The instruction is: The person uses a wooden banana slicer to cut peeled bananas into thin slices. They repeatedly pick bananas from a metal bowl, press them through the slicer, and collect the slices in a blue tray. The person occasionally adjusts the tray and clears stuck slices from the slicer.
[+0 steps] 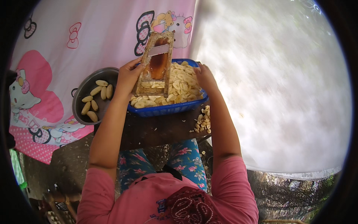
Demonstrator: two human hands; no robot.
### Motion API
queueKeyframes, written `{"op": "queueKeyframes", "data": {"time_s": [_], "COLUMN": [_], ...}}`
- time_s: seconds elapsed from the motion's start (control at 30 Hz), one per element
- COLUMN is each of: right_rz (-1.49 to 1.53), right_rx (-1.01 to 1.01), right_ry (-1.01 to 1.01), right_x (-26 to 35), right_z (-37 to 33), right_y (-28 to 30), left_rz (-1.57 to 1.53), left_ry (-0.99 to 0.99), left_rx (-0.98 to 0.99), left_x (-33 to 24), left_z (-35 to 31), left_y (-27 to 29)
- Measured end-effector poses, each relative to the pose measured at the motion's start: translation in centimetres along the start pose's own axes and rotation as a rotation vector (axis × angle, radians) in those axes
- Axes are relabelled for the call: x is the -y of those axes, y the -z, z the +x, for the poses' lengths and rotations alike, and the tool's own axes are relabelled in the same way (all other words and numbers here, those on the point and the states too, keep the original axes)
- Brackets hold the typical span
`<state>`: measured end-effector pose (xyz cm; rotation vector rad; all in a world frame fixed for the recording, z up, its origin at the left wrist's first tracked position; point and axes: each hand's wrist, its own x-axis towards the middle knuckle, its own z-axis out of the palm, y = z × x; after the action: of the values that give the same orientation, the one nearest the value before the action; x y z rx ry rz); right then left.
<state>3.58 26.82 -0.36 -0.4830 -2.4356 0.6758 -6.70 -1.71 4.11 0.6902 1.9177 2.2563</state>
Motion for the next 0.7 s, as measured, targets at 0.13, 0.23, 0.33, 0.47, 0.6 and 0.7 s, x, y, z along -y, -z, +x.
{"op": "queueKeyframes", "data": {"time_s": [0.13, 0.23, 0.33, 0.47, 0.6, 0.7], "right_rz": [-0.123, -0.077, 0.041, 0.122, -0.069, -0.172], "right_rx": [0.059, 0.115, 0.151, 0.114, 0.109, 0.159], "right_ry": [0.081, 0.059, 0.03, 0.01, 0.063, 0.095], "right_x": [1.2, 2.8, 4.3, 4.7, 4.2, 4.0], "right_z": [-0.3, -2.0, -3.1, -2.0, -0.7, -1.3], "right_y": [-2.5, -2.4, -0.5, 2.8, 2.8, 1.5], "left_rz": [-0.193, -0.236, -0.276, -0.323, -0.355, -0.351], "left_ry": [0.099, 0.086, 0.085, 0.096, 0.111, 0.116], "left_rx": [-0.029, -0.079, -0.094, -0.091, -0.101, -0.114], "left_x": [-2.6, -3.5, -4.2, -5.1, -5.3, -5.1], "left_z": [-0.1, 0.2, 0.4, 0.1, -0.4, -0.8], "left_y": [2.7, 4.3, 5.5, 6.2, 5.6, 5.4]}}
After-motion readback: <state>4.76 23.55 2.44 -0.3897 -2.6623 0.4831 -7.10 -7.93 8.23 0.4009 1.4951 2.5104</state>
